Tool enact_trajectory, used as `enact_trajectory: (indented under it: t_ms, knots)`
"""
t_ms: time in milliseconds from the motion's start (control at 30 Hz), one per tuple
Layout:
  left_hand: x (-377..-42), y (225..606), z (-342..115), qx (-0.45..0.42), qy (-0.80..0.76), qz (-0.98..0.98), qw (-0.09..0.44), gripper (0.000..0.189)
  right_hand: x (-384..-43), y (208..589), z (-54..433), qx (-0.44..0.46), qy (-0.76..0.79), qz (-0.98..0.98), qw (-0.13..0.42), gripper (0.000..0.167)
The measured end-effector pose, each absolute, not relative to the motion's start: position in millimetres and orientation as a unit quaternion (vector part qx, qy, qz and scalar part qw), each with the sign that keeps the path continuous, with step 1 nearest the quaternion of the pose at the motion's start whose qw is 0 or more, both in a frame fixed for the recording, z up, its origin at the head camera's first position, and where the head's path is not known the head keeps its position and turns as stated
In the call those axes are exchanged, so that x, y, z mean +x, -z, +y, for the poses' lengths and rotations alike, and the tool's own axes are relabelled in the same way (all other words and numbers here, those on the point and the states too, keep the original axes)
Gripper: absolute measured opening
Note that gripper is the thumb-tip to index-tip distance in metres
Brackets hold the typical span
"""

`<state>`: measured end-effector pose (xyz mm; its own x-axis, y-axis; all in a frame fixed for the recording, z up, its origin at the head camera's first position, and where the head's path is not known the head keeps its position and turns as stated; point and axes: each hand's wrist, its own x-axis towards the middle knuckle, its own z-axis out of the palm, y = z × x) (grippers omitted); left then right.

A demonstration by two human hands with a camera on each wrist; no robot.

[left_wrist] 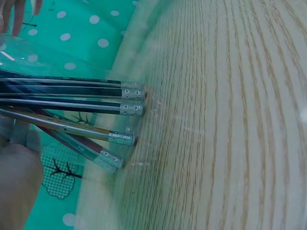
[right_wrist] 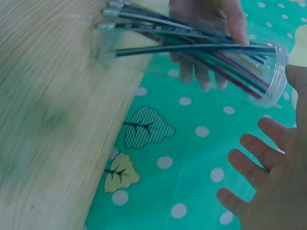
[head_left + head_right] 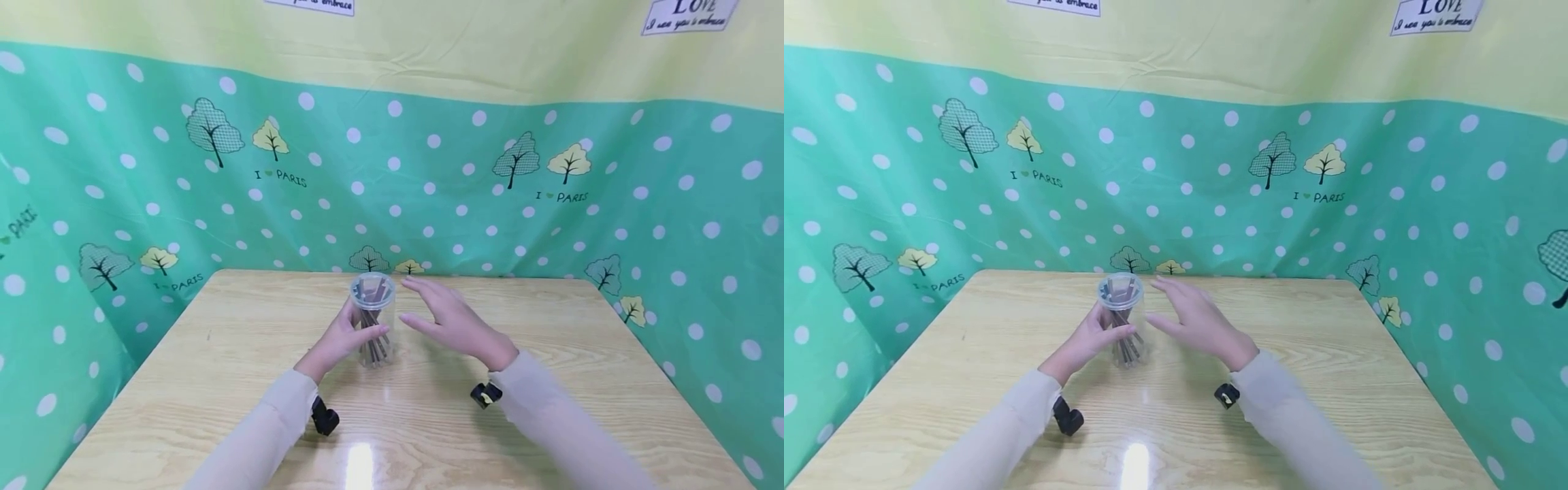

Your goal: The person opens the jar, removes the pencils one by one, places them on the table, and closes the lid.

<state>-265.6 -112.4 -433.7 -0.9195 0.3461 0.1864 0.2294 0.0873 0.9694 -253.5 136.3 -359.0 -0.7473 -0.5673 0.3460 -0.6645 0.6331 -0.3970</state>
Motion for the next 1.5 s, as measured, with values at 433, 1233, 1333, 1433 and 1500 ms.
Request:
enact_trajectory:
  t_ms: [433, 1233, 1333, 1433, 1500]
  knots:
    - [-265.7, 433.5, -112.2, 0.204, -0.652, 0.729, 0.051, 0.095, -259.3, 358.7, 101.1, 0.353, -0.275, -0.882, 0.148, 0.068]
    - [-260.2, 430.7, -114.3, 0.187, -0.648, 0.734, 0.080, 0.087, -263.0, 355.3, 58.8, 0.270, -0.269, -0.896, 0.228, 0.076]
    - [-261.0, 430.8, -114.5, 0.190, -0.648, 0.734, 0.078, 0.086, -262.8, 355.1, 59.6, 0.274, -0.287, -0.892, 0.217, 0.074]
    - [-262.1, 431.1, -114.7, 0.201, -0.649, 0.730, 0.075, 0.086, -262.7, 354.4, 61.3, 0.277, -0.310, -0.888, 0.199, 0.072]
    - [-262.6, 431.2, -114.7, 0.211, -0.649, 0.727, 0.074, 0.087, -263.0, 353.8, 62.9, 0.281, -0.322, -0.884, 0.190, 0.073]
